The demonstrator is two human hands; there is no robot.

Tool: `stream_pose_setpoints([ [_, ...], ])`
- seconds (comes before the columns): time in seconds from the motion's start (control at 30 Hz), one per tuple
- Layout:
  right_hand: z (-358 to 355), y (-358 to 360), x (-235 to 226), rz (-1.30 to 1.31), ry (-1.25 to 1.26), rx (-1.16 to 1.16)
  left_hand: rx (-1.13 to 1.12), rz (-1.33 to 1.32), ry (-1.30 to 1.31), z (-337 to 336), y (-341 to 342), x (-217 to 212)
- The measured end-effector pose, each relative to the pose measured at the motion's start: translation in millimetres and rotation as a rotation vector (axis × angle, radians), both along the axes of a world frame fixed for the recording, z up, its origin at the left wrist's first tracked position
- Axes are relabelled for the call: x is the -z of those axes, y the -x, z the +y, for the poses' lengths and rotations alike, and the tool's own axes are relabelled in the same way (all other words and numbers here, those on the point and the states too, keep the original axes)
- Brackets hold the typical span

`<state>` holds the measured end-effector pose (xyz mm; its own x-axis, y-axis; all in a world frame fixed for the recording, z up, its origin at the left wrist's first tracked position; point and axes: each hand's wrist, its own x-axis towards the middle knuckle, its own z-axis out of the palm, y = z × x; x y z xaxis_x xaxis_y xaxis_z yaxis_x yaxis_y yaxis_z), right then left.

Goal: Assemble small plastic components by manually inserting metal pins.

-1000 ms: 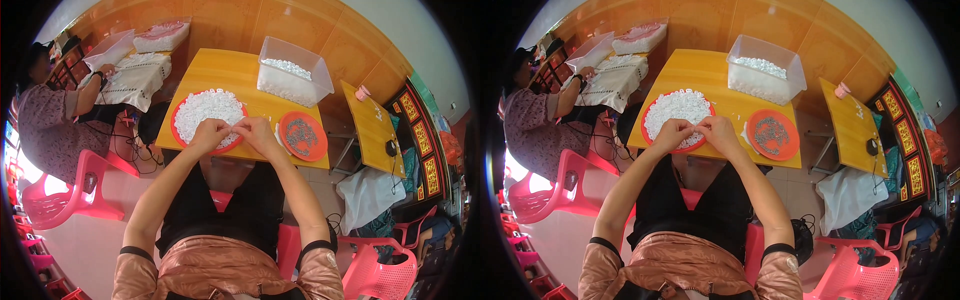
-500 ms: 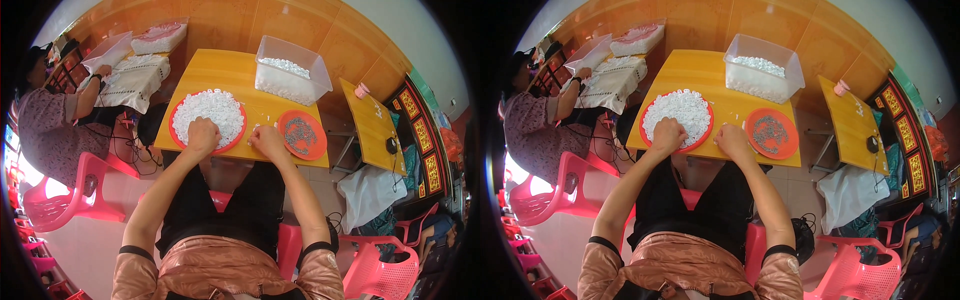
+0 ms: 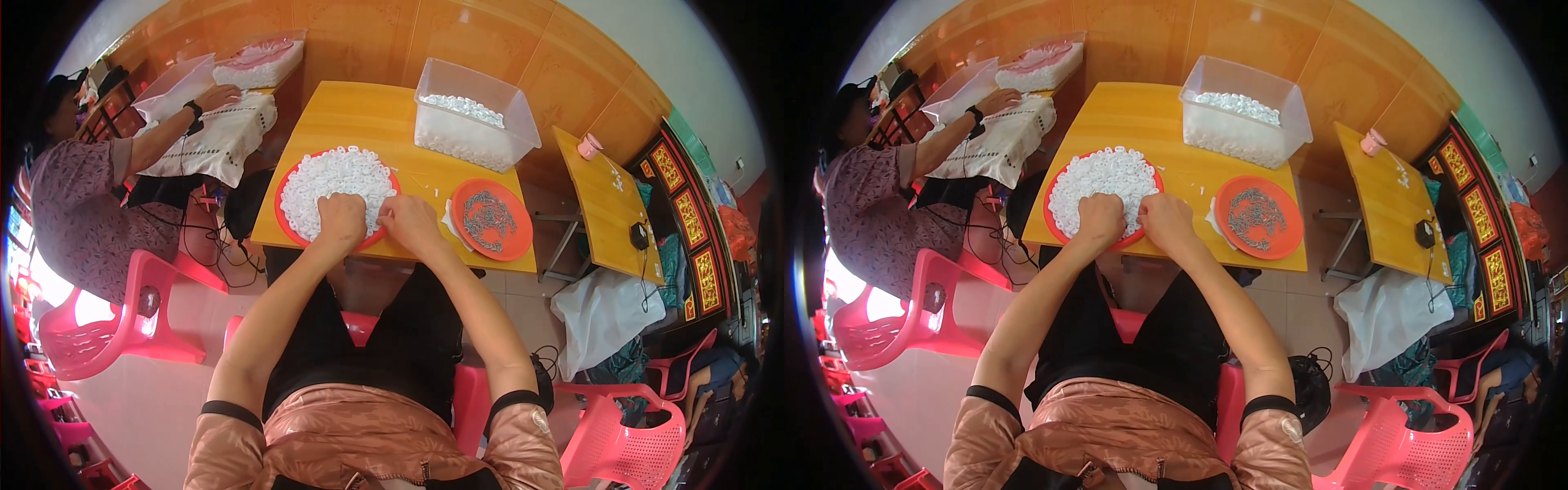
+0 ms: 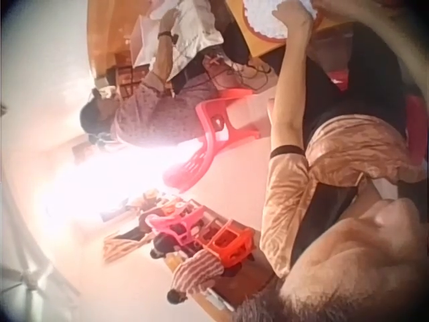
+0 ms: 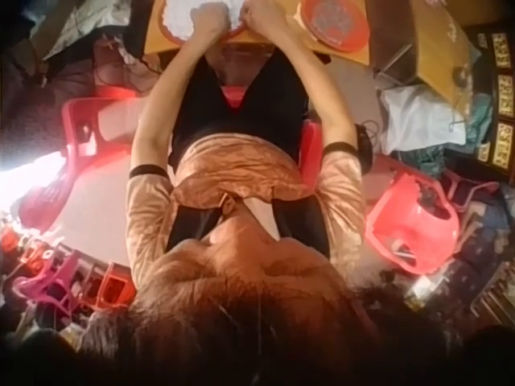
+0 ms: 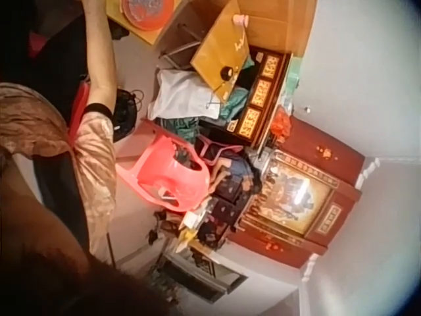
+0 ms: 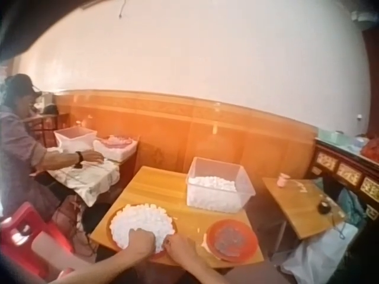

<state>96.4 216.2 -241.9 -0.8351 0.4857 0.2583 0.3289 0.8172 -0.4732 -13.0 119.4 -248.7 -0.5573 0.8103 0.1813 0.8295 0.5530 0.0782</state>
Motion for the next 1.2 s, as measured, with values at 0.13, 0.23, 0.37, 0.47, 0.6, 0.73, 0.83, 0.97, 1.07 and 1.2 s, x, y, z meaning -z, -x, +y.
stream_pose_setpoints([
  [0.13,-6,12,4,-0.072,-0.091,-0.071,0.042,-0.030,0.029,-2,6,1],
  [0.23,-7,22,15,-0.084,-0.213,-0.055,0.079,-0.049,0.015,-4,7,1],
  [0.37,-14,26,14,-0.043,-0.275,-0.038,0.094,-0.078,0.010,-7,9,0],
  [0.47,-16,28,14,0.009,-0.341,-0.043,0.087,-0.068,-0.004,-9,8,1],
  [0.6,-17,32,12,-0.073,-0.310,-0.038,0.099,-0.028,-0.023,-9,13,11],
  [0.73,-14,34,16,-0.073,-0.325,-0.062,0.117,-0.005,-0.047,-12,10,6],
  [0.83,-11,35,17,-0.072,-0.329,-0.084,0.095,-0.155,-0.158,-20,16,0],
  [0.97,-7,36,19,-0.067,-0.319,-0.104,0.008,-0.451,-0.329,-34,27,-8],
  [1.07,-1,35,14,-0.186,-0.146,-0.110,0.008,-0.547,-0.485,-43,37,-8],
  [1.2,6,34,10,-0.170,-0.026,-0.099,0.031,-0.805,-0.626,-45,54,8],
])
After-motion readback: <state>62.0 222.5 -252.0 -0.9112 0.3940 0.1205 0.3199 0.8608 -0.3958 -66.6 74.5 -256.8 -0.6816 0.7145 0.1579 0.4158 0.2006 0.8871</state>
